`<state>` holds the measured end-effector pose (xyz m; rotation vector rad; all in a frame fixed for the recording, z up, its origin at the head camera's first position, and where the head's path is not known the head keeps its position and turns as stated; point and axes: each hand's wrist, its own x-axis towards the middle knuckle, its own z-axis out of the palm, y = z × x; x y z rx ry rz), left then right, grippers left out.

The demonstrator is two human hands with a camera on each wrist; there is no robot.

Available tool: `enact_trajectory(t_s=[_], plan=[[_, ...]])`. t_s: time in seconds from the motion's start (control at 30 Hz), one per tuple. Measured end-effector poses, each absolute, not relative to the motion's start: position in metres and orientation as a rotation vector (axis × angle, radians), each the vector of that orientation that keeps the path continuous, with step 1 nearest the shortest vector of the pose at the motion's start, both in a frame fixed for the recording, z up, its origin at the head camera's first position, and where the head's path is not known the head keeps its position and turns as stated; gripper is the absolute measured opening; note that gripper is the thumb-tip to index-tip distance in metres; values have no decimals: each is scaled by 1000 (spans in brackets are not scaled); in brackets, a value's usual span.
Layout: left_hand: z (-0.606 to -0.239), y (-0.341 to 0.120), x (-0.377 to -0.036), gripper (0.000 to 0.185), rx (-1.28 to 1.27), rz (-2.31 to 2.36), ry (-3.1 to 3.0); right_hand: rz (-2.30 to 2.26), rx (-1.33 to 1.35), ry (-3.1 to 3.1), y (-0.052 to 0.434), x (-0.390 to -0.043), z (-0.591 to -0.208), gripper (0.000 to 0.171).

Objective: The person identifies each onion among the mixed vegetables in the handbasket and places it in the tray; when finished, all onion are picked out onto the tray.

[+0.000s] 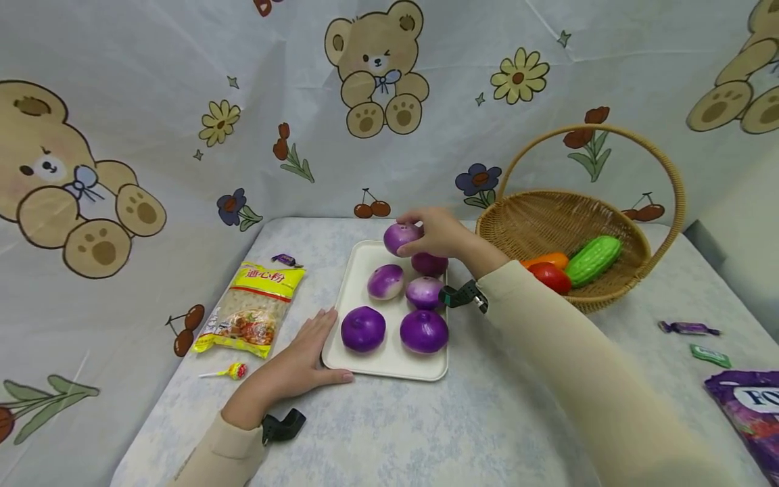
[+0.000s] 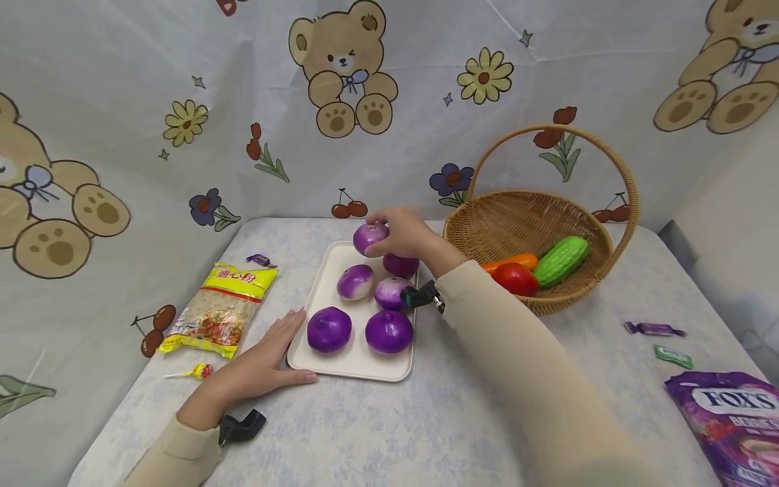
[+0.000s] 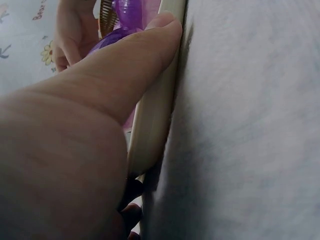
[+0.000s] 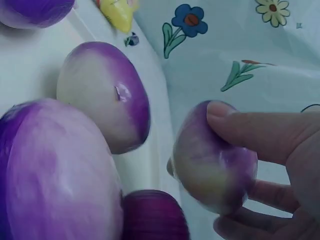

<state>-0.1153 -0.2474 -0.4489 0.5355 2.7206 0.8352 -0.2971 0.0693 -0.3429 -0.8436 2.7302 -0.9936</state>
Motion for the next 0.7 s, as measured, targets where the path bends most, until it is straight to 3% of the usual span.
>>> enact_trajectory(t_s=[0.43, 0.7], plan=[[-451, -249, -114, 131, 495, 841, 2706, -815, -761, 2791, 36, -302, -375, 65], [-451, -249, -111, 130, 509, 833, 2711, -700, -816, 2797, 39, -290, -373, 67]])
